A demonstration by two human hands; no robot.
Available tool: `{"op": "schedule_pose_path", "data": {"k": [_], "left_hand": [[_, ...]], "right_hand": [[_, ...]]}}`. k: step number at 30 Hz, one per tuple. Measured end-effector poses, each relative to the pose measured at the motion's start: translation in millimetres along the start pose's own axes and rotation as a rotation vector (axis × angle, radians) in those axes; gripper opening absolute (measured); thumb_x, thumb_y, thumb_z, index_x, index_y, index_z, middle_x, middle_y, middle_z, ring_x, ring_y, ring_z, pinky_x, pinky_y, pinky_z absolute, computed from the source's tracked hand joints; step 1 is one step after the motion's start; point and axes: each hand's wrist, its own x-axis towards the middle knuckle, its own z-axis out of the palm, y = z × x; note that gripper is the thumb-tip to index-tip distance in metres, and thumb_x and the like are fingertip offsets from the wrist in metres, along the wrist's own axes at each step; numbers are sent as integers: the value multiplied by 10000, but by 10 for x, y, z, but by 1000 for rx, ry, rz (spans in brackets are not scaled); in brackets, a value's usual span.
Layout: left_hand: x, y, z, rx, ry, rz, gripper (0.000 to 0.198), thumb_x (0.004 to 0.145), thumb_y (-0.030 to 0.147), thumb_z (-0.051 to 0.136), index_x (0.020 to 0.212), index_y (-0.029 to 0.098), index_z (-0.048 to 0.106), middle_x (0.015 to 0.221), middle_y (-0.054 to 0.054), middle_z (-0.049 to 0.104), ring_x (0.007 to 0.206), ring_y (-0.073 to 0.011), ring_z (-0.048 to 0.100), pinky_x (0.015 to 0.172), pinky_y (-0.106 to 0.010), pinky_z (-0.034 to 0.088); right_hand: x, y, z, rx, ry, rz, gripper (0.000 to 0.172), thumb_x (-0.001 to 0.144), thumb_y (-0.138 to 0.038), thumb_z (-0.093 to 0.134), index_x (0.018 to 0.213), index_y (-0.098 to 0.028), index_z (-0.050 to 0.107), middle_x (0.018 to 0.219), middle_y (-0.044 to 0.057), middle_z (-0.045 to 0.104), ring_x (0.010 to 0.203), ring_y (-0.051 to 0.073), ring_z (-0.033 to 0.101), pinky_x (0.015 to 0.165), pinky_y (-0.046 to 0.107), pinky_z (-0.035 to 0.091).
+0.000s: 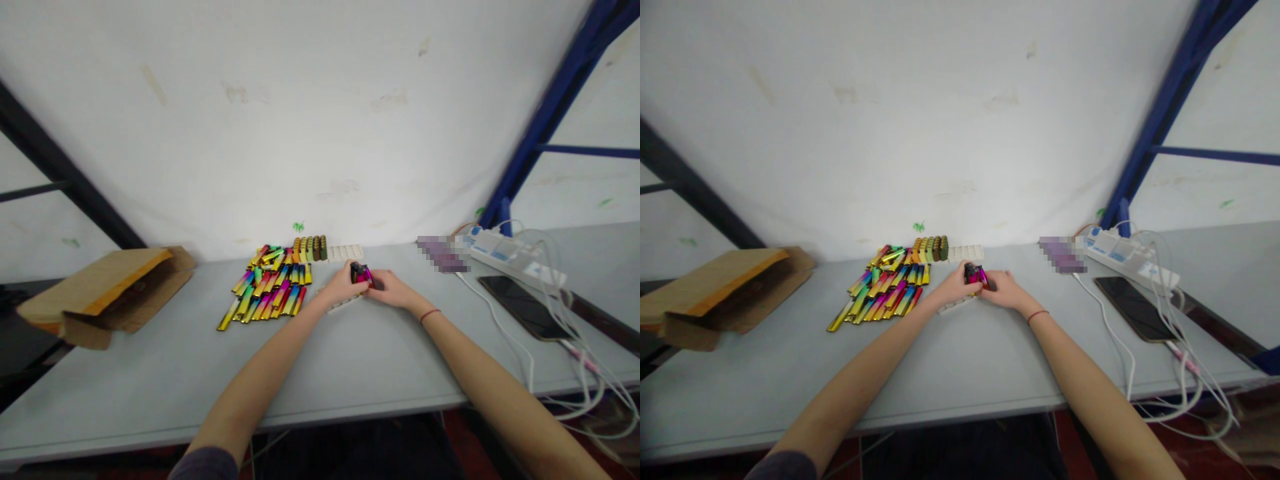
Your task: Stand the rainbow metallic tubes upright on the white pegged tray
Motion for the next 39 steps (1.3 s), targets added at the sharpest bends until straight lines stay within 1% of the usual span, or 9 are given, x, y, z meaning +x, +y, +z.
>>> {"op": "schedule_pose_path", "data": {"k": [5,12,18,22,24,26,29,33,39], "left_hand": [[-23,-9,-47,10,-9,30,407,721,301,700,1054,201,488,924,-8,648,882,-182,627,862,-347,527],[-82,-18,-34,4,24,25,448,721,284,684,1122,201,502,901,-1,658,834,-184,636,820,-331,522],[-381,104,-9,76,-11,35,268,767,311,656,953,219,485,706,54,571,656,-140,554,670,-277,471],[-629,201,32,36,-76,33,277,754,304,652,954,220,479,715,48,577,614,-123,526,608,-258,428],[-736,247,40,-7,-130,17,293,745,312,656,961,219,480,708,47,584,591,-119,522,580,-251,411],[-828,293,34,-33,-180,-2,295,739,303,656,960,221,480,682,55,585,568,-114,523,562,-243,399],[-926,347,13,-47,-223,-15,289,723,268,656,939,226,468,652,68,590,561,-108,537,561,-232,399],[-972,374,-2,-61,-253,-19,311,727,254,650,977,229,467,673,67,631,586,-111,580,584,-229,424],[-961,376,-7,-62,-239,-2,344,716,242,680,1000,224,487,683,65,640,604,-118,593,603,-234,436]], "right_hand": [[10,0,-17,107,-18,-29,255,923,-355,482,794,-191,629,772,44,659,730,211,586,724,314,462],[14,76,-12,129,129,91,185,882,-265,531,881,-181,695,941,81,692,924,238,629,877,355,494],[203,66,-34,242,146,131,195,853,-301,578,885,-168,718,883,62,701,828,227,644,781,349,525],[496,-100,139,388,72,166,199,796,-233,657,969,-154,716,871,40,738,754,188,667,740,310,533],[640,-216,271,371,68,199,166,769,-204,700,925,-153,722,896,49,749,768,180,680,727,284,533],[759,-331,395,317,32,231,102,777,-209,722,865,-157,725,819,42,747,752,180,685,702,268,526],[883,-464,516,281,-2,291,154,804,-263,745,910,-153,724,751,44,742,699,182,693,640,258,519],[981,-548,542,218,-13,348,174,813,-277,750,924,-153,702,721,43,748,629,175,696,599,251,517],[1083,-611,537,76,-50,281,125,858,-310,705,859,-185,699,570,-8,685,559,160,664,597,244,488]]}}
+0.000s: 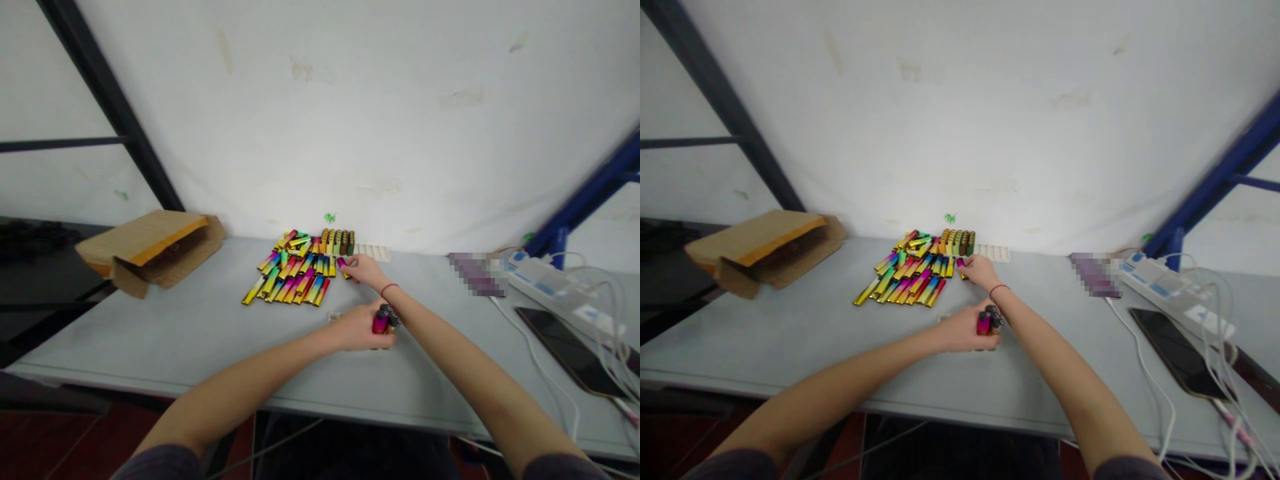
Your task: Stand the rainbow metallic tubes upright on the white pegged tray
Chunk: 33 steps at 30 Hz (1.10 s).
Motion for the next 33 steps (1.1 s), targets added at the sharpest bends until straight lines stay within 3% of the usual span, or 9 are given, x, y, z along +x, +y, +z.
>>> {"op": "schedule_pose_path", "data": {"k": [5,8,11,14,17,21,25,30,33], "left_hand": [[-8,-11,14,-40,-10,9,322,731,243,676,978,225,470,671,72,627,591,-111,579,591,-228,425],[-4,-47,27,-74,-25,21,303,758,249,664,972,225,449,662,78,596,564,-96,535,572,-224,400],[33,-97,25,-91,14,57,301,770,261,669,962,221,441,665,84,534,574,-92,478,583,-233,389],[104,-131,9,-117,73,103,306,757,252,683,938,217,439,704,76,485,626,-100,446,612,-245,393],[174,-131,-8,-183,118,116,325,745,259,696,949,212,447,766,59,493,684,-110,465,650,-257,417],[222,-121,-61,-294,182,139,296,771,259,662,949,213,431,789,49,501,709,-115,491,703,-272,461],[213,-134,-152,-278,241,155,290,775,279,655,931,221,418,791,52,473,724,-120,484,712,-277,462],[158,-118,-131,-289,173,175,297,762,256,638,960,219,420,773,55,469,679,-116,458,671,-276,445],[155,-85,-84,-287,258,216,310,760,265,654,972,215,434,826,30,485,738,-131,487,737,-295,463]], "right_hand": [[17,-91,17,-28,20,-33,175,899,-350,673,890,-177,699,685,40,726,597,171,657,623,262,486],[-85,-31,-69,76,11,-29,365,974,-494,535,946,-164,688,733,67,727,591,167,638,624,274,502],[-380,188,-218,331,-33,-32,674,970,-714,293,1041,-160,670,861,110,744,697,199,679,681,312,552],[-819,468,-357,540,-136,-119,860,918,-807,124,1183,-173,640,1025,141,745,1003,272,699,919,411,544],[-1175,620,-424,455,-243,-282,793,818,-827,474,1298,-206,592,1260,126,680,1188,327,618,1044,458,470],[-1298,564,-398,328,-272,-390,1056,597,-587,876,1459,-175,426,1348,146,614,1223,357,581,1074,481,445],[-1261,505,-330,305,-190,-428,898,693,-491,854,1426,-165,452,1386,161,583,1261,344,553,1105,508,412],[-1257,530,-282,395,-118,-397,958,707,-468,846,1491,-179,377,1445,160,537,1306,321,528,1131,492,384],[-1257,522,-275,416,-141,-404,884,711,-525,831,1436,-179,463,1387,145,591,1238,316,578,1090,484,429]]}}
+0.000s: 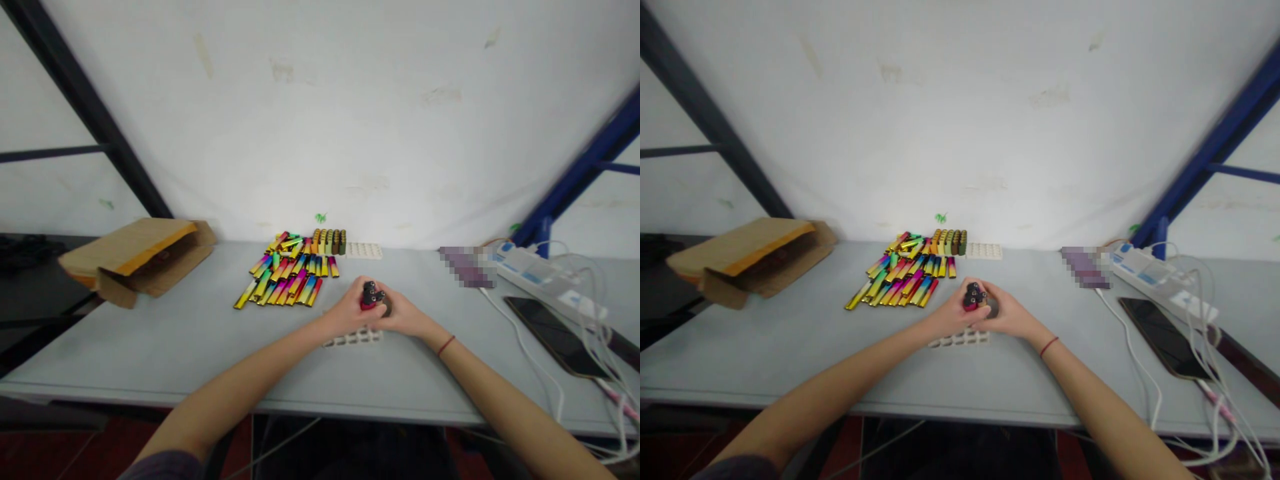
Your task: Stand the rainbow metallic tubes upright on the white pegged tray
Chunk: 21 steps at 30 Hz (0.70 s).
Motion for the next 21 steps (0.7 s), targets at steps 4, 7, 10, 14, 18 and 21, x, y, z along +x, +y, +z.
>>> {"op": "schedule_pose_path", "data": {"k": [4,7,10,14,18,21], "left_hand": [[39,-17,-2,-72,94,30,310,757,304,680,938,218,444,863,14,507,799,-152,523,811,-322,480],[64,-27,-54,-84,185,-17,269,748,303,689,866,215,465,800,22,513,778,-151,527,809,-315,479],[77,-20,-125,-145,296,-87,202,761,308,660,843,203,508,787,12,559,761,-139,549,786,-292,475],[76,-63,-208,-234,460,-265,204,723,299,679,828,198,535,738,21,589,698,-122,563,700,-256,463],[53,-134,-223,-217,432,-417,250,685,271,738,783,199,520,631,54,547,590,-103,523,595,-227,426],[35,-175,-186,-222,368,-443,254,712,274,736,791,199,507,627,43,565,565,-111,542,560,-229,424]], "right_hand": [[-18,-35,43,-160,-101,-42,1086,555,-666,870,1429,-144,493,1453,203,525,1317,392,493,1137,569,342],[-51,-126,93,-363,-173,-44,1231,514,-702,867,1499,-122,410,1485,246,476,1372,416,426,1172,621,235],[-76,-273,102,-495,-260,-85,1050,577,-660,859,1430,-150,517,1420,208,548,1347,380,462,1165,568,272],[-122,-382,-99,-547,-280,-49,611,701,-440,837,1229,-172,688,1183,131,676,1106,284,624,1034,423,448],[-297,-299,-553,-610,-242,113,486,760,-393,763,1189,-168,721,1162,134,698,1070,285,654,1002,414,493],[-484,-218,-819,-737,-137,200,469,828,-368,679,1243,-150,701,1214,161,699,1136,308,651,1027,432,491]]}}
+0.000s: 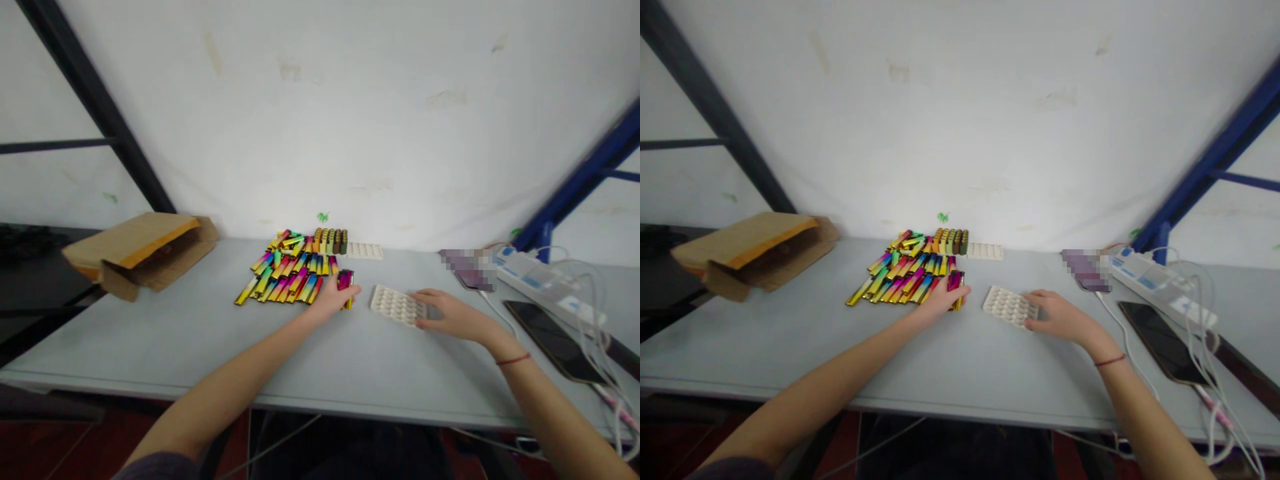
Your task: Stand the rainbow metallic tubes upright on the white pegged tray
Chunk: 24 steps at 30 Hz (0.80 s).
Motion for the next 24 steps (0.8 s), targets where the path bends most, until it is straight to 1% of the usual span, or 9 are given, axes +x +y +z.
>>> {"op": "schedule_pose_path", "data": {"k": [3,5,6,8,10,15,19,21,24], "left_hand": [[-3,-76,33,52,9,79,209,743,252,703,821,197,516,678,22,603,617,-128,591,600,-241,446],[-6,-134,50,135,48,168,201,744,229,697,849,199,527,728,18,626,676,-135,612,663,-251,465],[-9,-159,56,173,52,204,212,742,222,697,872,201,531,752,17,638,703,-139,620,698,-260,474],[-17,-196,64,212,26,247,264,739,214,701,943,206,532,798,14,660,747,-149,636,762,-281,487],[-24,-214,66,210,-3,267,344,738,209,702,1032,208,523,812,17,662,760,-152,644,785,-290,492],[-41,-199,59,215,-31,251,462,744,224,704,1158,202,499,755,36,634,693,-139,621,708,-267,471],[-70,-156,55,224,-37,239,409,743,243,708,1113,192,540,775,20,656,694,-146,622,709,-275,469],[-88,-127,53,221,-38,250,322,750,255,701,1035,190,568,789,15,657,704,-147,621,710,-274,468],[-111,-86,49,275,-39,247,206,756,282,703,895,195,578,708,37,602,668,-143,578,679,-269,451]], "right_hand": [[-96,80,57,-124,147,84,408,955,-339,508,1287,-178,681,1274,158,683,1151,291,660,1052,440,480],[-64,81,157,-233,162,108,415,971,-358,504,1295,-160,672,1287,174,679,1197,313,637,1066,457,466],[-16,89,206,-283,137,113,416,970,-355,516,1293,-140,668,1290,185,676,1225,325,620,1067,461,461],[134,146,268,-352,98,146,377,994,-304,477,1262,-130,677,1296,192,671,1210,312,630,1061,441,458],[339,252,268,-400,95,243,376,1016,-284,443,1271,-115,661,1298,203,664,1186,292,647,1051,403,455],[914,475,162,-425,87,419,389,1041,-271,388,1295,-97,625,1308,215,648,1165,272,647,1001,353,443],[1216,497,180,-424,132,433,377,1027,-204,383,1304,-69,601,1286,223,648,1185,265,615,1004,337,409],[1270,492,207,-426,140,431,381,1013,-164,378,1312,-55,588,1300,229,637,1216,272,587,1018,347,396],[1254,420,220,-421,200,422,396,1006,-175,376,1334,-75,574,1374,225,593,1285,301,523,1058,406,374]]}}
